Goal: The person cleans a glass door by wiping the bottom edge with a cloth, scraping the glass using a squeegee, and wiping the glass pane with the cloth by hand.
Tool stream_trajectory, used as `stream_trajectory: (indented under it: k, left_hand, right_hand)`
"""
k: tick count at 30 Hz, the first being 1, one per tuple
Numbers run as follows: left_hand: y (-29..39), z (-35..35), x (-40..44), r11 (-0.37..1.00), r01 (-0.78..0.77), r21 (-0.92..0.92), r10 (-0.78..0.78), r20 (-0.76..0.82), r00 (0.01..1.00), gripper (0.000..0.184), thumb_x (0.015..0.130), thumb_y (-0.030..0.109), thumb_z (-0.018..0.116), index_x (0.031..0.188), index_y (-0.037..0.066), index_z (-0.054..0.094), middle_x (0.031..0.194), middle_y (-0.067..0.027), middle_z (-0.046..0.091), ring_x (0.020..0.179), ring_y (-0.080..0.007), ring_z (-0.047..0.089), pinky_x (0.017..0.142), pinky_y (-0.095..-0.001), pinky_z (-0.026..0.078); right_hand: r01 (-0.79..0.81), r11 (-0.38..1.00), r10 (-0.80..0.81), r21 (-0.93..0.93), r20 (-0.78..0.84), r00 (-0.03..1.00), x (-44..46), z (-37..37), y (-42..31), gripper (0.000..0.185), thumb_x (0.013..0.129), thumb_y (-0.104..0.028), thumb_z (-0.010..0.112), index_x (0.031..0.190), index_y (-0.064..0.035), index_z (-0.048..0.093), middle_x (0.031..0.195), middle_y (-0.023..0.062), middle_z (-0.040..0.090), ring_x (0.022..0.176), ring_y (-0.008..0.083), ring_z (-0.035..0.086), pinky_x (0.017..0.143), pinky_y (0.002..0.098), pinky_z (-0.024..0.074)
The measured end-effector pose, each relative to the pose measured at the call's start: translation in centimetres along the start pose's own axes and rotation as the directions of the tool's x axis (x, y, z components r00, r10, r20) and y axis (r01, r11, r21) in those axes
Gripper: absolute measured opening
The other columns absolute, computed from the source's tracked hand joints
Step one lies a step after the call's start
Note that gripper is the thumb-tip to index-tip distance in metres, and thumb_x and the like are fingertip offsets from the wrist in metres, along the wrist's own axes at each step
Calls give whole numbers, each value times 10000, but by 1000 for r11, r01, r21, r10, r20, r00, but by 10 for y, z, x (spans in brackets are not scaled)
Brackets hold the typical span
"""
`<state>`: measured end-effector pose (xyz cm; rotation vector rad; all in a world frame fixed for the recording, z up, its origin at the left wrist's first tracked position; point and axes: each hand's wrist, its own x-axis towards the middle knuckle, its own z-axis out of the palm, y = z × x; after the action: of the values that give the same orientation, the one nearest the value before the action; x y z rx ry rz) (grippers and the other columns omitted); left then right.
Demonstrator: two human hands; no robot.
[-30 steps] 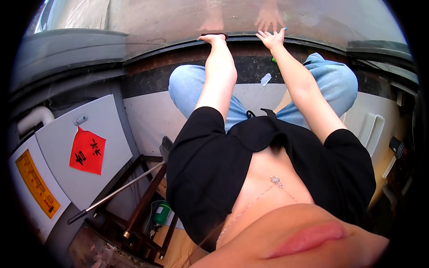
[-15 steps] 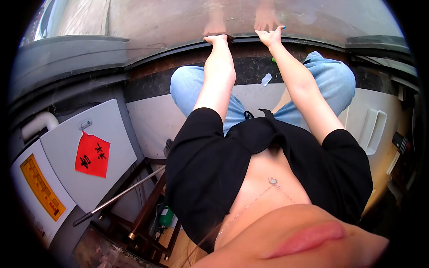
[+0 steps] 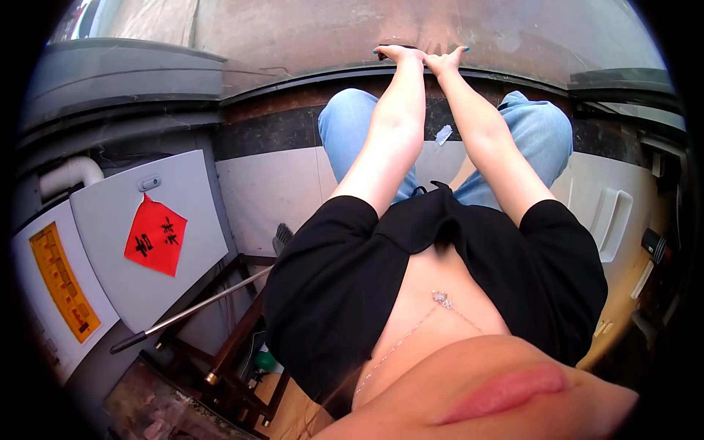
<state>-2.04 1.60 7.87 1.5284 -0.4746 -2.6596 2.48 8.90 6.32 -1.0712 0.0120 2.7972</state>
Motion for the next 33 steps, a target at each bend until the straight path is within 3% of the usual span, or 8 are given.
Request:
stream_trajectory:
  k: [4, 9, 13, 16, 23, 26, 29, 33]
  left_hand:
    - [19, -2, -4, 983, 180, 42, -184, 141, 973, 599, 763, 488, 126, 1243, 129, 97, 1297, -11, 90, 1182, -190, 102, 950, -371, 48]
    - [22, 1, -9, 984, 172, 41, -174, 63, 983, 585, 769, 454, 166, 1227, 91, 168, 1277, -26, 171, 1157, -193, 181, 937, -384, 107]
    - [23, 10, -16, 980, 198, 22, -197, -28, 980, 582, 765, 482, 159, 1229, 132, 158, 1286, 4, 136, 1160, -169, 149, 938, -373, 64]
    - [18, -1, -2, 981, 175, 83, -185, 130, 974, 626, 766, 482, 134, 1230, 61, 132, 1289, -73, 113, 1178, -228, 113, 943, -398, 59]
    - [8, -12, 56, 982, 164, 94, -180, 201, 963, 650, 759, 511, 128, 1236, 70, 91, 1294, -67, 80, 1185, -218, 75, 949, -391, 57]
    - [9, -16, 58, 988, 151, 42, -153, 453, 878, 665, 752, 538, 113, 1226, 72, 141, 1280, -79, 130, 1171, -239, 127, 942, -398, 97]
    - [10, -15, 51, 988, 152, 11, -143, 411, 900, 687, 735, 542, 142, 1237, 78, 81, 1295, -87, 56, 1188, -256, 39, 937, -432, 43]
    - [19, -22, 13, 987, 141, -71, -111, 326, 939, 667, 732, 564, 128, 1211, 106, 201, 1257, -83, 196, 1148, -271, 178, 922, -425, 138]
  right_hand:
    - [45, 999, -45, -19, -13, 999, -9, 10, 3, 1004, 514, -722, 398, 1230, -205, -80, 1285, 64, -110, 1188, 254, 0, 930, 496, 85]
    - [60, 998, -60, -6, 36, 998, -19, 28, 12, 953, 553, -721, 351, 1236, -141, 29, 1286, 84, 30, 1176, 264, 66, 939, 461, 91]
    - [43, 999, -43, -15, 0, 999, -14, 26, 8, 1100, 463, -775, 353, 1231, -99, -51, 1291, 87, -23, 1189, 237, 22, 960, 394, 73]
    - [65, 997, -64, -52, 16, 998, -29, 34, 11, 1136, 452, -767, 382, 1214, -103, -138, 1282, 68, -131, 1187, 259, -53, 958, 409, 59]
    - [-44, 999, 42, 25, 43, 998, -37, 28, 3, 1215, 407, -709, 501, 1196, -80, -174, 1276, 65, -150, 1179, 291, -66, 964, 404, 50]
    - [-113, 989, 109, 93, 44, 993, -3, 9, -2, 1180, 435, -704, 489, 1200, -91, -170, 1279, 56, -145, 1182, 279, -64, 965, 398, 46]
    - [-126, 989, 122, 76, 61, 991, 9, -2, -5, 1110, 464, -694, 484, 1208, -178, -159, 1280, 36, -136, 1183, 270, -45, 964, 425, 51]
    - [-118, 990, 117, 82, 17, 993, -5, 4, -4, 1122, 440, -679, 520, 1221, -171, -106, 1288, 13, -101, 1189, 241, -38, 966, 402, 58]
